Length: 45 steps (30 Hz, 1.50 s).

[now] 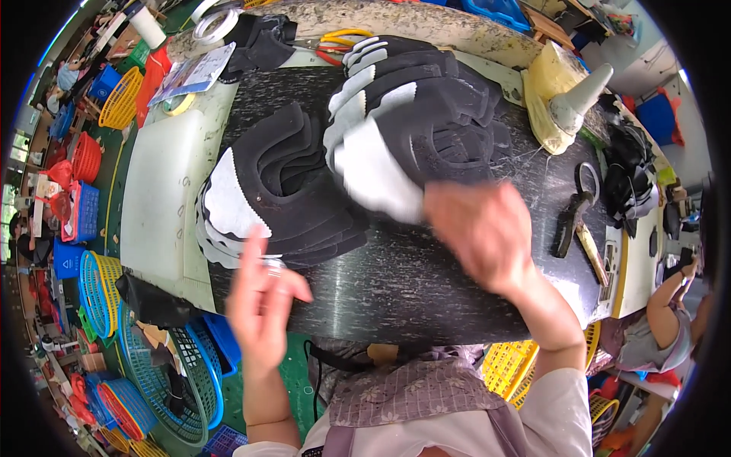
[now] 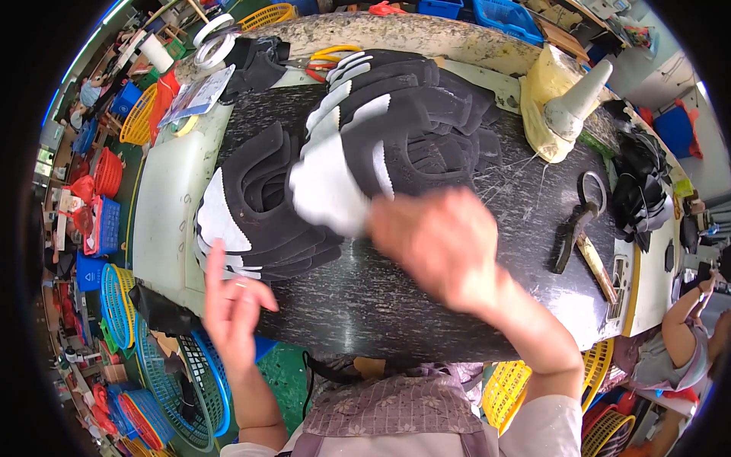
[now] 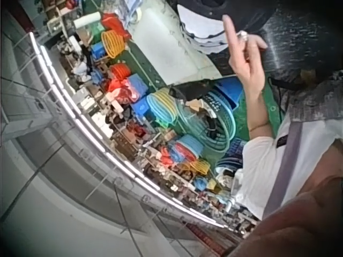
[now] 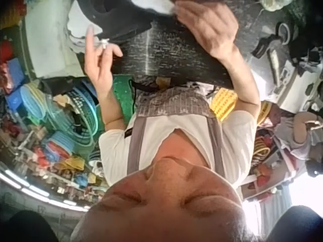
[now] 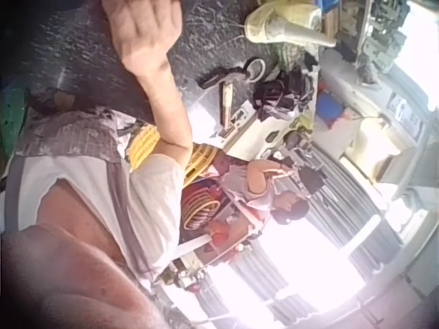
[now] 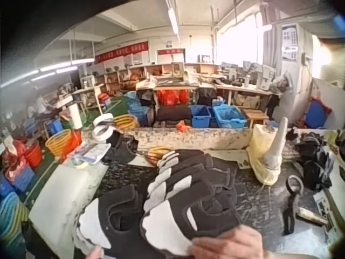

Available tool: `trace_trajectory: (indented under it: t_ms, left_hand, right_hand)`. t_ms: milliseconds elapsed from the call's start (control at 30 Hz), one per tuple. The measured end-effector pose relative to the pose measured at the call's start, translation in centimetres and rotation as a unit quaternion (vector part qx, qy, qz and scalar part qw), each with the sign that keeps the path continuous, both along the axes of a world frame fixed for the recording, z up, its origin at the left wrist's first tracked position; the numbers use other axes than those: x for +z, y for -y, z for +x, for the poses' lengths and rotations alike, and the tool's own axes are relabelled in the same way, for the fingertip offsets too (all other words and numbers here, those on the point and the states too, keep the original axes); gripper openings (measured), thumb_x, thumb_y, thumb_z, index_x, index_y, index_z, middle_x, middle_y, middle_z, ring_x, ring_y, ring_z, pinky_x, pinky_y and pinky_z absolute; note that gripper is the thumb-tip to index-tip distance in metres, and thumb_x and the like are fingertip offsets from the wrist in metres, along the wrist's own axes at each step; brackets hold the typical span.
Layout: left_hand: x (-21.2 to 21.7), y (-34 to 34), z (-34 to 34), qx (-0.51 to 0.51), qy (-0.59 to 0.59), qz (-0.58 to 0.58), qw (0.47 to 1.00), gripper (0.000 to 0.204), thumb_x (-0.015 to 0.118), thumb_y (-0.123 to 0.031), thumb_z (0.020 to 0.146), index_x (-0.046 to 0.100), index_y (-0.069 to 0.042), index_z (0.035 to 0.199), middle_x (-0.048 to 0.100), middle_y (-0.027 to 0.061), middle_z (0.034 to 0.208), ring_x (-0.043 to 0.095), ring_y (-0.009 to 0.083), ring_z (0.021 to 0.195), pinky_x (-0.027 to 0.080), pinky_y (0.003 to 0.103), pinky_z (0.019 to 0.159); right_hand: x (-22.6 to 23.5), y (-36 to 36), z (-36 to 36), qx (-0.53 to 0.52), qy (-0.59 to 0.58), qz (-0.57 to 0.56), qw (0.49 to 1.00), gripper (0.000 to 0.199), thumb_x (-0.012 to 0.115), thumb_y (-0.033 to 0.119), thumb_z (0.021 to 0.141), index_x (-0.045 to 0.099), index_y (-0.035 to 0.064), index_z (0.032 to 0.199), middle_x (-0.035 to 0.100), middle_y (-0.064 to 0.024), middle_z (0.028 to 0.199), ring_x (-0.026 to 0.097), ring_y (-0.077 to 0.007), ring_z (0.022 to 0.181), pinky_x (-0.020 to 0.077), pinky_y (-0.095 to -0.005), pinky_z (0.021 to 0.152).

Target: The recorder is preparing black shoe upper components by peeling and applying small white adhesive stickers to specific areas of the parts.

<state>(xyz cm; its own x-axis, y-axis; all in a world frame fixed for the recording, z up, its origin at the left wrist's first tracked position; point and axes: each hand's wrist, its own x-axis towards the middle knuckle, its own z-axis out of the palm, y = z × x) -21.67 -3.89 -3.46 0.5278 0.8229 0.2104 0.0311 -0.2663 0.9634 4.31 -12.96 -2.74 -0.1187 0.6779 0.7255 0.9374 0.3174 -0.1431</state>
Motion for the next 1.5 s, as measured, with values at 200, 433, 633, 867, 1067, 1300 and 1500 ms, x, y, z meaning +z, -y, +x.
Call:
trace_trajectory:
  t_ms: [200,433,633,867,1067,1300,1500]
  left_hand:
    - [0.0,3.5,3.0,-0.211,0.020,-0.187,0.959,0.062,0.047,-0.005,0.091,0.015,-0.001,0.144,0.061,0.0069,0.072,0.052,0.0067,0.063,0.040,0.019,0.059]
    - [0.1,5.7,4.2,-0.288,-0.053,-0.124,0.948,0.072,0.049,0.006,0.084,0.012,-0.004,0.145,0.062,0.0091,0.077,0.060,0.0148,0.066,0.046,0.025,0.064]
    - [0.5,6.5,4.3,-0.287,-0.160,-0.019,0.944,0.074,0.050,0.006,0.084,0.010,-0.005,0.145,0.061,0.0124,0.074,0.060,0.0228,0.062,0.048,0.035,0.061]
    - [-0.2,1.7,4.3,-0.163,-0.165,0.181,0.956,0.040,0.048,0.009,0.078,0.057,0.000,0.116,0.056,0.0094,0.073,0.054,0.0200,0.060,0.043,0.028,0.055]
    - [-0.3,-0.9,8.2,-0.094,-0.343,0.331,0.874,0.041,0.078,-0.019,0.062,0.055,0.000,0.091,0.050,0.0094,0.083,0.052,0.0278,0.081,0.041,0.041,0.075]
    - [0.0,1.0,6.2,-0.227,-0.158,-0.158,0.948,0.022,0.071,-0.011,0.076,0.059,0.003,0.089,0.062,0.0065,0.076,0.057,0.0110,0.068,0.044,0.026,0.060]
    - [-2.8,5.3,4.0,-0.164,-0.052,-0.383,0.908,0.024,0.068,-0.004,0.079,0.062,0.003,0.101,0.066,0.0072,0.093,0.062,0.0117,0.084,0.048,0.027,0.074]
  right_hand:
    - [-0.8,7.1,-6.0,0.048,-0.141,-0.199,0.969,0.024,0.073,0.010,0.068,0.066,0.0058,0.090,0.061,-0.0034,0.085,0.058,-0.0156,0.061,0.0448,-0.0254,0.051]
    - [-0.4,6.2,-5.2,0.092,-0.266,-0.179,0.943,0.023,0.071,0.009,0.070,0.066,0.0031,0.091,0.059,-0.0023,0.082,0.059,-0.0161,0.066,0.0487,-0.0279,0.053]
    - [0.2,6.9,-5.2,0.096,-0.139,-0.214,0.962,0.021,0.070,0.006,0.072,0.065,0.0016,0.092,0.060,-0.0051,0.080,0.059,-0.0187,0.068,0.0489,-0.0287,0.055]
    - [-1.8,8.2,-3.5,0.051,-0.595,-0.230,0.768,0.003,0.054,-0.003,0.087,0.053,-0.0019,0.090,0.058,-0.0119,0.096,0.062,-0.0170,0.083,0.0523,-0.0277,0.071]
    - [-4.1,8.6,-4.5,0.045,-0.550,-0.290,0.782,0.009,0.053,-0.005,0.087,0.049,-0.0021,0.095,0.060,-0.0118,0.091,0.064,-0.0187,0.087,0.0540,-0.0287,0.074]
    - [-3.9,8.8,-4.1,0.029,-0.419,-0.246,0.874,0.009,0.063,-0.002,0.081,0.061,-0.0010,0.089,0.063,-0.0099,0.089,0.064,-0.0166,0.078,0.0535,-0.0281,0.067]
    - [-4.0,9.6,-3.3,0.030,-0.559,-0.306,0.770,0.010,0.066,0.002,0.080,0.064,-0.0017,0.090,0.065,-0.0085,0.085,0.065,-0.0144,0.080,0.0528,-0.0247,0.068]
